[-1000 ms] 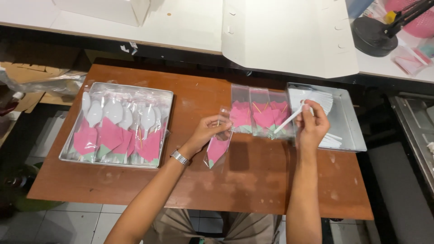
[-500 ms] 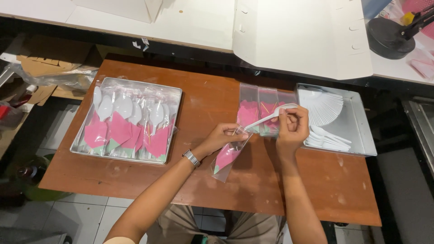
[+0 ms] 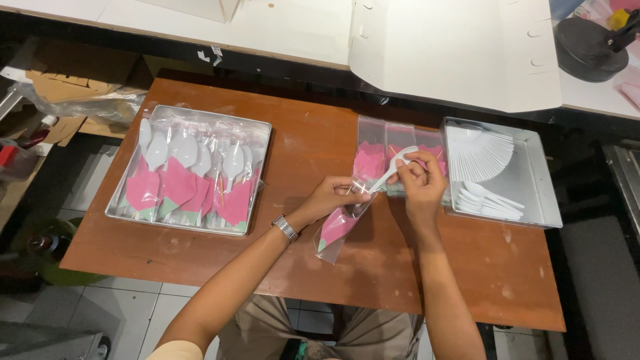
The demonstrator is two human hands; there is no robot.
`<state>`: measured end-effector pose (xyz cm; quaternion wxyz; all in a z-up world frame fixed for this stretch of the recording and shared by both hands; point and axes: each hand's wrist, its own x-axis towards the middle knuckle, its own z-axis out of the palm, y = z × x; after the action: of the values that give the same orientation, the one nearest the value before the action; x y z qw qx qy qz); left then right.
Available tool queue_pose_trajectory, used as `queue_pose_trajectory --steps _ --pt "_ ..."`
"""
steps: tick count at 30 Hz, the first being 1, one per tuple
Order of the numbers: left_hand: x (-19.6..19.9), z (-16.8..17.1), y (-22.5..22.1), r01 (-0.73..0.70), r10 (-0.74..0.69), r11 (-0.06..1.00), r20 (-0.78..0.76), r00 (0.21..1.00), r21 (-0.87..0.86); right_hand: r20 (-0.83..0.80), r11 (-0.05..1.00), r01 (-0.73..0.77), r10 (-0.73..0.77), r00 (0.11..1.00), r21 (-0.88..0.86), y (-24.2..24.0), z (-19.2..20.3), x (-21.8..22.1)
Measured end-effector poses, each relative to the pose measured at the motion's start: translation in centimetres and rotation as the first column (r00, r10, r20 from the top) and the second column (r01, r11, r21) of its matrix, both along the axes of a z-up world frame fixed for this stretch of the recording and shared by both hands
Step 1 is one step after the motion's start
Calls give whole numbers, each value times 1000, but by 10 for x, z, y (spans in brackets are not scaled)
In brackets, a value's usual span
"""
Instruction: Packaging individual plastic spoons into plastic sleeves with decorative paper inserts
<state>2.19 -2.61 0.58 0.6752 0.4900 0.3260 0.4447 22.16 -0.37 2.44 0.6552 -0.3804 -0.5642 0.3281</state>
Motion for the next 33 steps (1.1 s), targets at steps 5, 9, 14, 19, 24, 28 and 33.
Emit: queue_pose_trajectory --steps 5,9,14,19,24,28,33 --pt "-1 -1 2 -5 5 1000 -38 999 4 104 992 -103 95 990 69 2 -14 0" --pt "1 -2 3 -16 17 1000 -42 999 19 144 986 -142 129 981 84 -8 10 -8" --pt "2 -12 12 8 -8 1000 11 1000 -5 439 987 -122 64 896 105 -12 17 -8" --pt "0 -4 7 -5 5 1000 11 1000 -2 537 969 -168 44 842 184 -15 34 -17" --pt "-3 -2 5 -26 26 1000 10 1000 5 562 969 -160 27 827 188 -14 32 -14" --pt "-3 -6 8 -25 30 998 78 997 -58 585 964 -201 63 809 173 -11 25 -11" --pt "-4 4 5 -25 29 998 71 997 -60 599 957 -239 97 795 163 -11 20 -9"
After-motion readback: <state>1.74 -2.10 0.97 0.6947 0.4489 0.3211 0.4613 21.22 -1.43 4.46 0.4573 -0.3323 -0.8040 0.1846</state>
